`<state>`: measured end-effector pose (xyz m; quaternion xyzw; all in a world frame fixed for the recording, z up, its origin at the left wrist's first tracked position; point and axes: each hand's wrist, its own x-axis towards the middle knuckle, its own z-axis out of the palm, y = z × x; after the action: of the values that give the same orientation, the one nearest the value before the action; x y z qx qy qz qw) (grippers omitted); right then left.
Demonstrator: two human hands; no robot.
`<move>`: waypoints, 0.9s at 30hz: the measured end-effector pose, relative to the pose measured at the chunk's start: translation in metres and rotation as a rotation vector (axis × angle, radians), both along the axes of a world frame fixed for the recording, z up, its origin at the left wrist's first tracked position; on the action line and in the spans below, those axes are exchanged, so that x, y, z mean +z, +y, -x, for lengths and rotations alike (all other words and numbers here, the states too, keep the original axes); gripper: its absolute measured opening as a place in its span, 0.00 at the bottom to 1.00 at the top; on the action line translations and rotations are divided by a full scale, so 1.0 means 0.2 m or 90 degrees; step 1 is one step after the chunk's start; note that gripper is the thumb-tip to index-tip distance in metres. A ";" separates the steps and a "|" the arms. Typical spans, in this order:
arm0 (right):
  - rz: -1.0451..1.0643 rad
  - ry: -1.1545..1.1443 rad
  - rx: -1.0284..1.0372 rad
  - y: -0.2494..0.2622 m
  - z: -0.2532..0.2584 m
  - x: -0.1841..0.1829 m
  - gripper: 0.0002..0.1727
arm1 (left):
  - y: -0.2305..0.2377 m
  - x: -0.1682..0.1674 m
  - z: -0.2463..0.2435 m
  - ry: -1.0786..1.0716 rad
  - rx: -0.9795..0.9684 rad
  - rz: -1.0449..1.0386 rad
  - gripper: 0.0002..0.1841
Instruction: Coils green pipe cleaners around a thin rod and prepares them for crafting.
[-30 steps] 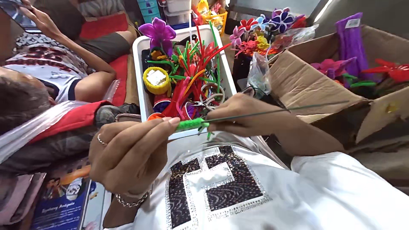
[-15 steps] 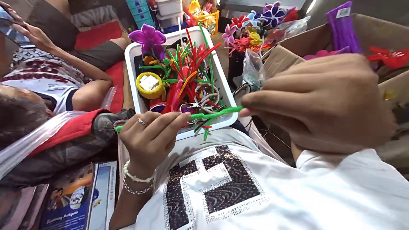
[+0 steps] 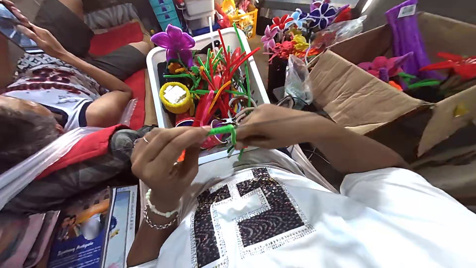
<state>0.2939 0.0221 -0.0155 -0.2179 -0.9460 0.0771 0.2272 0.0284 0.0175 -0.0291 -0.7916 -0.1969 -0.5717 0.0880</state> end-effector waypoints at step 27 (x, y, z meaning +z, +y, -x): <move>-0.034 -0.009 -0.069 0.00 -0.04 0.16 0.14 | -0.06 0.03 0.03 -0.030 0.051 -0.008 0.05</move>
<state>0.3023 0.0226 0.0162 -0.2629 -0.9362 0.0380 0.2300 0.0233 0.0054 -0.0231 -0.7685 -0.2271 -0.5877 0.1114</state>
